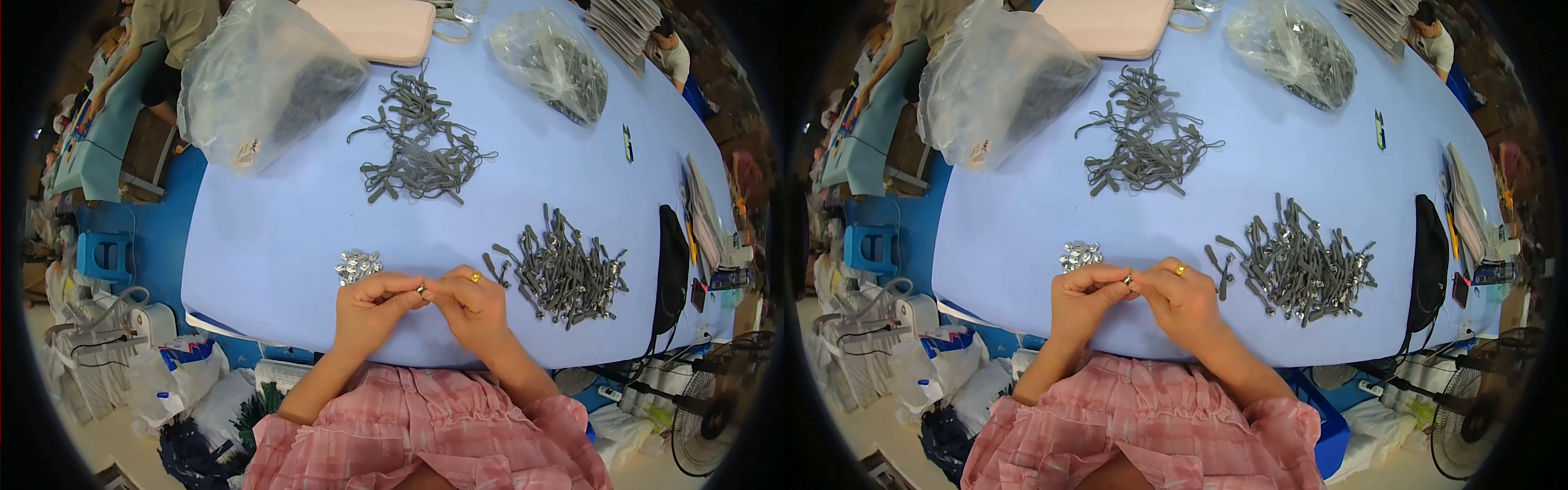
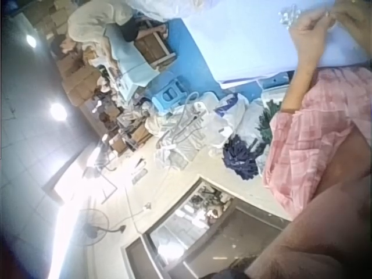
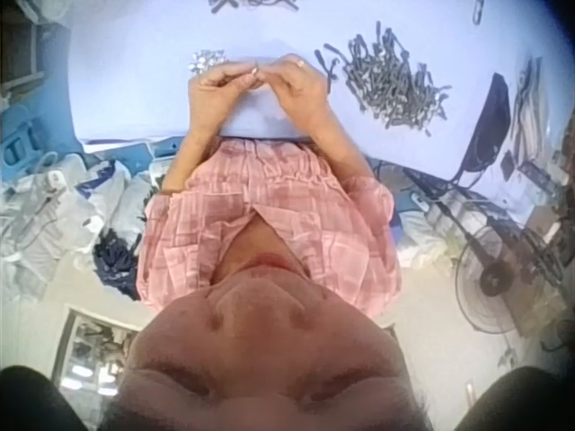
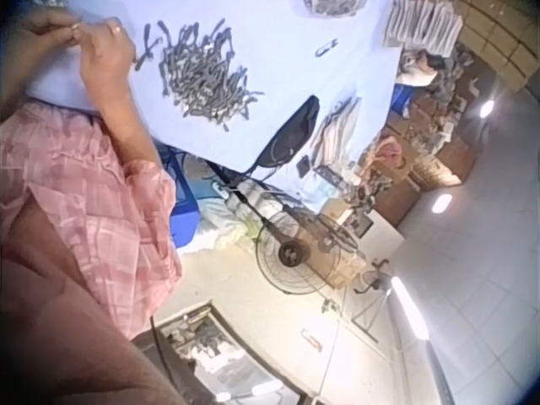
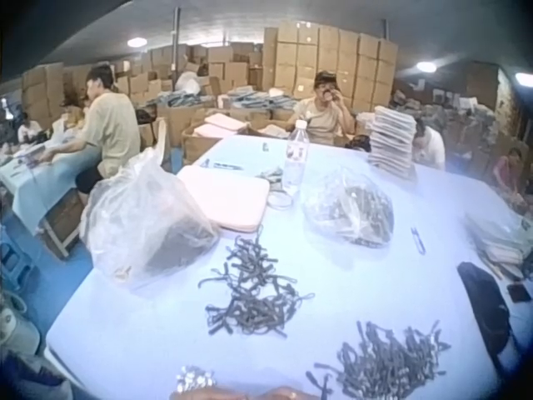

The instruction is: Manually assemble zipper sliders by attaching pullers to slider bodies at an assembly station.

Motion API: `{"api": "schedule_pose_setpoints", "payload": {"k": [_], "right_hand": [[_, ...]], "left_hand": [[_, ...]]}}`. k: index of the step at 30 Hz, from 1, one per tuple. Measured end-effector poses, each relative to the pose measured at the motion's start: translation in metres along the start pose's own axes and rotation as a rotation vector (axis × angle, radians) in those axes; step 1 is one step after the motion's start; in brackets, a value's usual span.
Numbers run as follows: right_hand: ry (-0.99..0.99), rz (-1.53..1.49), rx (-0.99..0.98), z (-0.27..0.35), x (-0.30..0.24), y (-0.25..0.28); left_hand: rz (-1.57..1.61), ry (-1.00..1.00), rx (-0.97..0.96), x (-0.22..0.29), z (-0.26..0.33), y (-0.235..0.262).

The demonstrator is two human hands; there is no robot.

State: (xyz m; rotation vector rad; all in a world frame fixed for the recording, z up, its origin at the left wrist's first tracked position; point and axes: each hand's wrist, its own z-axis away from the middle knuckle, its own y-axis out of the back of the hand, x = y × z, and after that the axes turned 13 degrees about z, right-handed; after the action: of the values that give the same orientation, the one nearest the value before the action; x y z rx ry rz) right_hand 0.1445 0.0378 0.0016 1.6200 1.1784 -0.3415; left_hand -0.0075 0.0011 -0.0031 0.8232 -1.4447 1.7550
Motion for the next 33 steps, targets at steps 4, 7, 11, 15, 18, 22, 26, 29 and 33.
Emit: {"api": "schedule_pose_setpoints", "payload": {"k": [4,7,11,15,18,22,26,29,33], "right_hand": [[-0.102,-0.179,-0.212,0.0,0.008,0.01],[-0.259,-0.211,-0.346,0.001,0.01,0.015],[-0.576,-0.526,-0.37,-0.003,0.005,0.013],[-0.613,-0.522,-0.36,-0.001,0.005,0.01],[-0.624,-0.535,-0.097,0.004,-0.001,0.005],[-0.573,-0.747,0.25,0.01,0.0,-0.011],[-0.312,-0.54,0.241,0.005,-0.003,-0.021],[-0.282,-0.228,0.064,0.006,-0.006,-0.008],[0.038,0.181,0.05,-0.004,-0.005,-0.005]], "left_hand": [[-0.095,0.041,0.012,0.004,0.001,0.002],[-0.128,0.05,-0.007,0.001,0.001,0.003],[-0.155,-0.013,-0.029,-0.003,-0.003,0.007],[0.135,0.079,-0.058,-0.009,-0.008,0.014],[0.23,0.084,0.053,-0.007,-0.01,0.007],[0.167,-0.051,0.098,-0.007,-0.006,-0.009],[0.154,-0.004,0.142,-0.007,-0.006,-0.01],[0.157,-0.029,0.143,-0.006,-0.008,-0.005],[0.022,-0.057,0.136,0.002,-0.009,-0.003]]}}
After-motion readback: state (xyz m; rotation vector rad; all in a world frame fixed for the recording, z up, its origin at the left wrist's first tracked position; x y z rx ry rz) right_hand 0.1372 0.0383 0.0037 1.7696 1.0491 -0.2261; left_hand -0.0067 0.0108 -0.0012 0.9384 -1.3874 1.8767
